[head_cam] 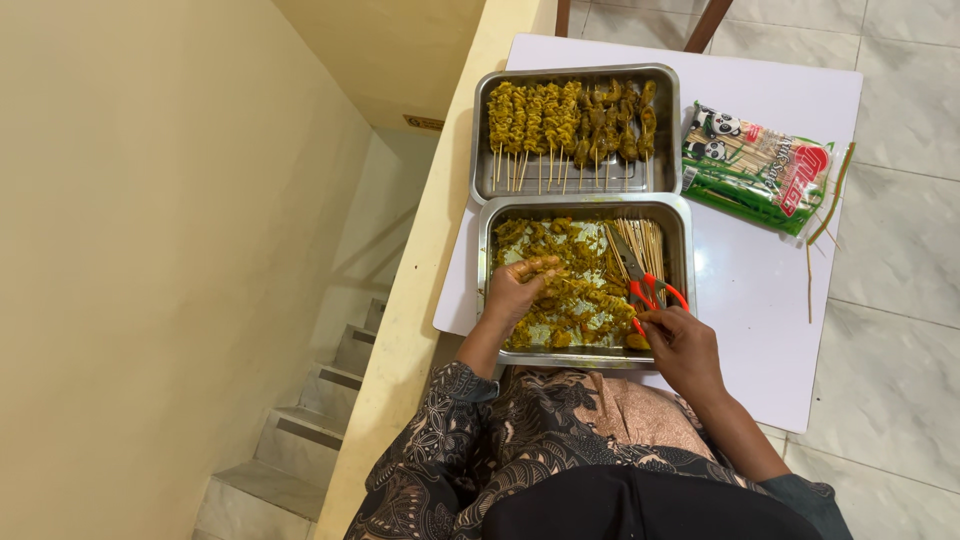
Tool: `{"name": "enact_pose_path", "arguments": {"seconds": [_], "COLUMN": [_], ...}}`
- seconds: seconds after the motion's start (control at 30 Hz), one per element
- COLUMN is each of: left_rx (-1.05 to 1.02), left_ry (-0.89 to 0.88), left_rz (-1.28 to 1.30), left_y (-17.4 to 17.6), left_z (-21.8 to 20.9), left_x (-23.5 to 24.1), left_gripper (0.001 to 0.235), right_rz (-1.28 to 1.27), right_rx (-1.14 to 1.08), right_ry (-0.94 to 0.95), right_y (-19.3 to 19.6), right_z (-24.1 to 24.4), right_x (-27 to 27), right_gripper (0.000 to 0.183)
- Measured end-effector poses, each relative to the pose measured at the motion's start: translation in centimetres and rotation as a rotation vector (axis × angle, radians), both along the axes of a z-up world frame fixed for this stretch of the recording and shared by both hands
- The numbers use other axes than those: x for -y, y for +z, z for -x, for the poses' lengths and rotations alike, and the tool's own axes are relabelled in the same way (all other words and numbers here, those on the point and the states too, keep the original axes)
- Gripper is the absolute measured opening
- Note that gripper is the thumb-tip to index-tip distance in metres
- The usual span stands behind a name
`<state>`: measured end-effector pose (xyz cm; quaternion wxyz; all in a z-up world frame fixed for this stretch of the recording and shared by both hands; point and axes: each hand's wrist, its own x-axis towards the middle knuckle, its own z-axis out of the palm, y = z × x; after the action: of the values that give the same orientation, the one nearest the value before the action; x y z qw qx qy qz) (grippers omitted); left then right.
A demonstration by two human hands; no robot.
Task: The person repeatedly scoops seasoned ground meat from a metal tray and presses it onto wooden skewers using their hands. Completed skewers are placed into a second metal tray. The person uses red-handled scissors to trim or adjust skewers as needed.
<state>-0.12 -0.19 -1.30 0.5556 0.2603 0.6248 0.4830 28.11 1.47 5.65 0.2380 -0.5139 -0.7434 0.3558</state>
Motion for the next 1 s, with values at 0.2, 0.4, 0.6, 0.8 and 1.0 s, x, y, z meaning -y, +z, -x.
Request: {"name": "enact_pose_path", "arguments": {"seconds": [0.2,0.4,0.6,0.8,1.0], "left_rx": [-0.079,-0.134,-0.071,0.226,0.072], "left_ry": [-0.097,-0.106,-0.106,-0.111,-0.154], "left_rz": [-0.086,-0.031,0.063,0.067,0.004], "left_y": [-2.0,-2.2,-0.6,-0.4,0.0], "left_z": [-0.1,0.0,0.6,0.2,0.4], "left_x": [-0.1,-0.1,0.4,0.2,0.6], "left_gripper": [0.029,0.027,0.031,0.031,0.036], "right_rz": [0.037,0.047,0.192,0.302,0.224], "right_rx": [0.154,-0.002,-0.059,-0.164,-0.175], "right_ry": [-0.019,0.008,-0.030,-0.042,-0.018], "right_y": [0.3,-0.8,-3.2,-4.9,-4.4], "right_z": [0.3,0.3,-0.2,-0.3,-0.3], "right_x": [0.0,-0.3,-0.6,-0.5,-0.7], "right_gripper": [0.016,0.015,0.018,0.018,0.017]}}
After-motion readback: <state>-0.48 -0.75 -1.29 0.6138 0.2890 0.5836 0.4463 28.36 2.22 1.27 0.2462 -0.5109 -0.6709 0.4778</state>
